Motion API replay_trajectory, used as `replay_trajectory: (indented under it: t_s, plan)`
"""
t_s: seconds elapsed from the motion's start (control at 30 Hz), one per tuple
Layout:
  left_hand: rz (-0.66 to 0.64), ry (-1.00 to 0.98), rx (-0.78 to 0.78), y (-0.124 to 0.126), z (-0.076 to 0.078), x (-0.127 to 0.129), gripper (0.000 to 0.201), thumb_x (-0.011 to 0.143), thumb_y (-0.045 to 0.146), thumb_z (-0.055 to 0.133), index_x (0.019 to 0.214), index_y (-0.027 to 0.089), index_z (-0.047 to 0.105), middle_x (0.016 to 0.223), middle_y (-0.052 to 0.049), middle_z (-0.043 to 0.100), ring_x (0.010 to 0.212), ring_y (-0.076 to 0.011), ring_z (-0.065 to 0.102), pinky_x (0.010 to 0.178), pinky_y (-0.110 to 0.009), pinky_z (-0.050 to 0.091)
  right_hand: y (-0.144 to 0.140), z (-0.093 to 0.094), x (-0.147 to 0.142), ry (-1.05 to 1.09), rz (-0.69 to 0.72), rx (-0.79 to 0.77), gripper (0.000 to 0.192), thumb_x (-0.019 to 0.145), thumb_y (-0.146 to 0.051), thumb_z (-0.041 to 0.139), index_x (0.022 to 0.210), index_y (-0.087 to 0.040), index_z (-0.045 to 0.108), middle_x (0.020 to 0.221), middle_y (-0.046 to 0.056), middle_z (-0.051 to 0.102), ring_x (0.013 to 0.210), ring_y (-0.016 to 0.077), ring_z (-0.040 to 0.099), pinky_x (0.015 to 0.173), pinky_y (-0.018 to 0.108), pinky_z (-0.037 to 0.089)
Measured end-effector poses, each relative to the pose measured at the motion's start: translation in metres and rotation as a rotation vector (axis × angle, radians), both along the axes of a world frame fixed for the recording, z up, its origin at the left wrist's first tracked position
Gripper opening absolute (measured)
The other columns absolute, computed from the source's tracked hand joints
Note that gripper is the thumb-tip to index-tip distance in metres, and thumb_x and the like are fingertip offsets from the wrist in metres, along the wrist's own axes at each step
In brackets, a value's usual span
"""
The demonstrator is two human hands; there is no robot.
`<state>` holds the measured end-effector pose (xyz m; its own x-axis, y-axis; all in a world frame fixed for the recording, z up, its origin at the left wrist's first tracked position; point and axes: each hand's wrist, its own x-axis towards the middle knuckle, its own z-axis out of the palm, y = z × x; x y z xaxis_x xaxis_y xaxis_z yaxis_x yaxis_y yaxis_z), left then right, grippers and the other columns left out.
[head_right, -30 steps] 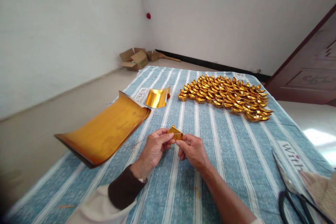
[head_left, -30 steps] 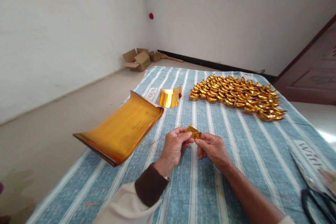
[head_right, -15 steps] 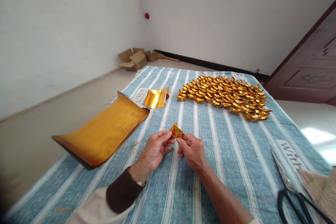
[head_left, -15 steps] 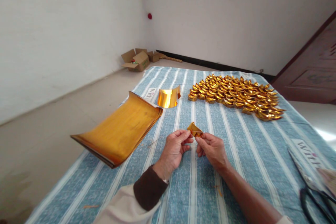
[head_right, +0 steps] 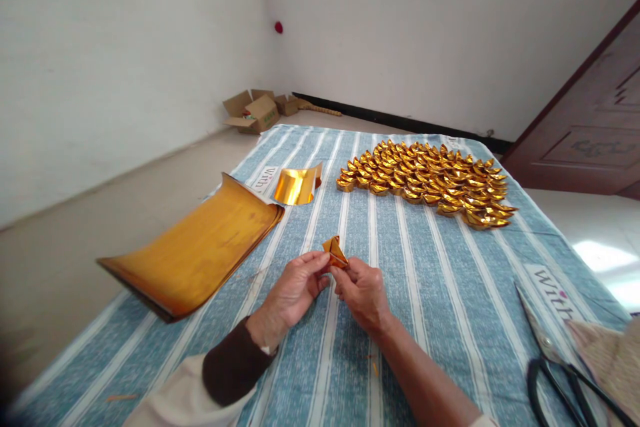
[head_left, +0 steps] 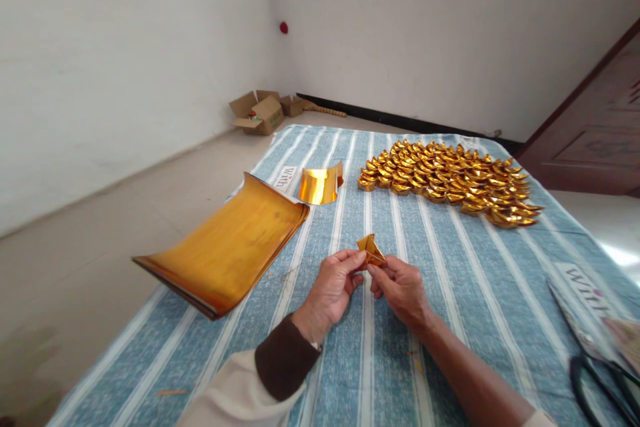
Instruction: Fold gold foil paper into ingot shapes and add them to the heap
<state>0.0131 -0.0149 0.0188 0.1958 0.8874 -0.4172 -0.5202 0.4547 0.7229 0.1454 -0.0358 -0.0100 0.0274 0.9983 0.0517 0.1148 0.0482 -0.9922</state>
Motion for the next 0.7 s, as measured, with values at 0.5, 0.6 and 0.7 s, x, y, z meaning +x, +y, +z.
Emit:
replay_trajectory:
  t_s: [0.5,0.6,0.7]
  plan:
    - [0.061,-0.025,-0.044,0.0024,0.0086,-0.0025,0.011,0.071,0.011,0.078,0.07,0.011,0.068,0.063,0.0,0.061,0.048,-0.0035,0.051,0.045,-0.012,0.043,-0.0045,-0.0005,0.0041,-0.456,-0.186,0.395,0.031,0.09,-0.038,0.053,0.11,-0.019,0.068,0.061,0.0,0.067,0.049,0.0133,0.06,0.054,0.023,0.048]
    - [0.056,-0.023,-0.052,0.0034,0.0071,-0.0037,0.01,0.072,0.009,0.077,0.071,0.01,0.068,0.065,0.0,0.063,0.048,-0.0031,0.051,0.045,-0.012,0.043,-0.0045,-0.0011,0.0039,-0.477,-0.172,0.433,0.034,0.092,-0.037,0.052,0.114,-0.015,0.067,0.058,-0.001,0.065,0.047,0.0124,0.058,0.053,0.023,0.048]
    - [0.059,-0.015,-0.058,0.0042,0.0058,-0.0044,0.009,0.072,0.009,0.077,0.071,0.01,0.068,0.065,-0.001,0.063,0.048,-0.0032,0.052,0.046,-0.012,0.044,-0.0042,-0.0016,0.0041,-0.493,-0.157,0.455,0.035,0.093,-0.036,0.051,0.114,-0.014,0.067,0.057,-0.001,0.063,0.047,0.0121,0.057,0.053,0.023,0.047]
